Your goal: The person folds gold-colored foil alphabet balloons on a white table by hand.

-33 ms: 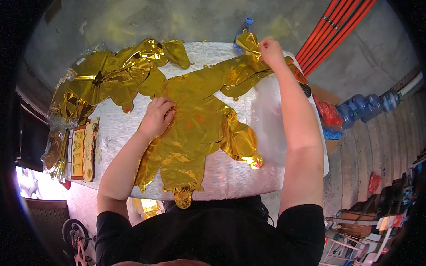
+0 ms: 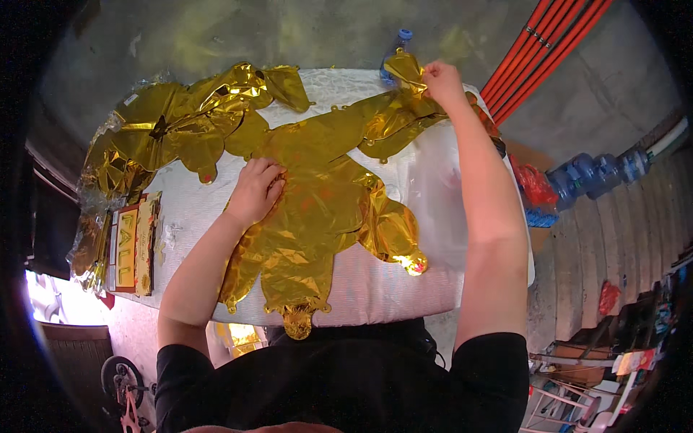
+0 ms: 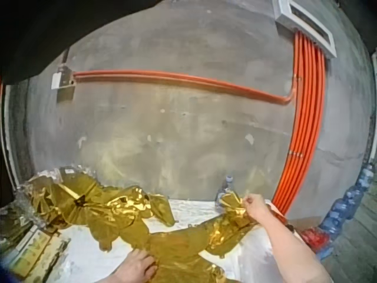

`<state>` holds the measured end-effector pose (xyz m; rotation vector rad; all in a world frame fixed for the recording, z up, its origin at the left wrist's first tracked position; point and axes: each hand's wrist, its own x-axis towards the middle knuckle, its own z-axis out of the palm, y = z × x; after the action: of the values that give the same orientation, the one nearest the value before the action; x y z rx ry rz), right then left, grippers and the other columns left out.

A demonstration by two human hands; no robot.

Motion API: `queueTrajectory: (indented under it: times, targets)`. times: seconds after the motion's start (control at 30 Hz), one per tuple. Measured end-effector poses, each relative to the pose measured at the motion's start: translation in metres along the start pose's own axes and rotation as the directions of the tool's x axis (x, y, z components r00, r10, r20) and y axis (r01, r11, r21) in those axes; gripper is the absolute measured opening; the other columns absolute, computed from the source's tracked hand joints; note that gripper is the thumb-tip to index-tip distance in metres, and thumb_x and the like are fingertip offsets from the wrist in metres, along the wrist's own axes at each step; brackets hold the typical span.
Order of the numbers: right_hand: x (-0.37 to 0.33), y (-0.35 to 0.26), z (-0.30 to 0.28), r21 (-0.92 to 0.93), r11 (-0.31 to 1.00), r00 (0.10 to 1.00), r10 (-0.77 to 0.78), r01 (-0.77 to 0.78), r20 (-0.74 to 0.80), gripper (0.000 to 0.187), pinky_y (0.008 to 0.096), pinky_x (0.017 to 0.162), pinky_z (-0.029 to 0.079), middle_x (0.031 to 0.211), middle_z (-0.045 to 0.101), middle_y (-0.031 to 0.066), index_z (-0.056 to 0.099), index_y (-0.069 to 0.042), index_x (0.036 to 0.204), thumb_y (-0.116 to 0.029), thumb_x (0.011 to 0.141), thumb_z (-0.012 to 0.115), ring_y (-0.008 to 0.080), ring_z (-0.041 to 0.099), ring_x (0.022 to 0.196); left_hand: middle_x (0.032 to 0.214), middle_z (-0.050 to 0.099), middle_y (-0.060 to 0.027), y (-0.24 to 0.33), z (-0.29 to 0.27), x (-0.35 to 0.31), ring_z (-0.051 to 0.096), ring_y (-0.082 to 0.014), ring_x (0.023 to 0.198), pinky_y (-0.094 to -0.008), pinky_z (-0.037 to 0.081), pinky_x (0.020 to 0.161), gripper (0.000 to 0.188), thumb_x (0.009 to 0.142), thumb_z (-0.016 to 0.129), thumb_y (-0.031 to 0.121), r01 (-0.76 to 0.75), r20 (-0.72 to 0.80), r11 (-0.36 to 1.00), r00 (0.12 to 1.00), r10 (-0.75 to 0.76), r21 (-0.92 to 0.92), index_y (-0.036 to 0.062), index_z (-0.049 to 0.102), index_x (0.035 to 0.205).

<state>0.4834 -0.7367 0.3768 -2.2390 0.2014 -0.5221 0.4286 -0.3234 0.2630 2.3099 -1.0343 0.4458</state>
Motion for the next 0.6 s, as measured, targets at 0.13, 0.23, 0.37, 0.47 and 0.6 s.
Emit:
queueTrajectory:
  times: [0.13,0.23,0.37,0.47,0.6]
  targets:
    - [-0.011,-0.016,-0.001,0.011,0.996,0.992,0.087,-0.089,0.089,0.016,0.0231,0.054,0.047,0.076,0.062,0.0008,0.061,0.000,0.099,-0.009,0.086,0.059,0.0082,0.054,0.057,0.104,0.056,-0.0083,-0.002,-0.001,-0.001,0.050,-0.0288,0.099,-0.0386,0.041,0.086,0.022,0.080,0.064,0.012,0.005,0.009,1.000,1.000,-0.005,-0.004,0.0069,0.061,0.101]
    - [-0.021,-0.002,0.012,-0.045,0.997,0.979,-0.058,0.068,0.194,0.017,0.0233,0.057,0.047,0.074,0.059,-0.0007,0.061,-0.002,0.100,-0.007,0.085,0.061,0.0072,0.054,0.063,0.104,0.056,-0.0085,0.002,0.001,0.004,0.050,-0.0293,0.099,-0.0388,0.041,0.086,0.021,0.080,0.063,0.012,-0.010,0.013,1.000,1.000,0.010,0.005,0.0067,0.061,0.101]
    - [-0.054,-0.008,0.063,-0.015,0.972,0.956,-0.226,0.233,0.187,0.014,0.0266,0.063,0.048,0.079,0.057,0.0003,0.061,-0.003,0.095,-0.007,0.082,0.064,0.0105,0.055,0.069,0.104,0.056,-0.0087,-0.001,0.001,0.002,0.050,-0.0297,0.099,-0.0389,0.041,0.086,0.021,0.080,0.063,0.012,-0.005,0.014,1.000,1.000,0.005,0.008,0.0065,0.061,0.101]
    - [-0.078,-0.023,0.073,-0.212,0.866,0.888,-0.417,0.452,0.194,0.008,0.0356,0.071,0.045,0.090,0.057,0.0043,0.064,-0.007,0.084,-0.012,0.078,0.065,0.0198,0.059,0.083,0.104,0.056,-0.0087,-0.001,-0.001,0.000,0.050,-0.0297,0.098,-0.0390,0.041,0.086,0.021,0.081,0.063,0.012,-0.005,0.005,1.000,1.000,0.005,0.003,0.0064,0.060,0.101]
    - [-0.091,-0.021,0.077,-0.488,0.603,0.763,-0.371,0.631,0.529,0.014,0.0352,0.080,0.038,0.088,0.051,0.0057,0.065,-0.010,0.081,-0.022,0.074,0.067,0.0196,0.053,0.097,0.103,0.055,-0.0102,0.002,-0.002,0.003,0.050,-0.0305,0.098,-0.0392,0.041,0.086,0.022,0.081,0.063,0.010,-0.006,0.017,1.000,1.000,0.007,-0.014,0.0054,0.060,0.102]
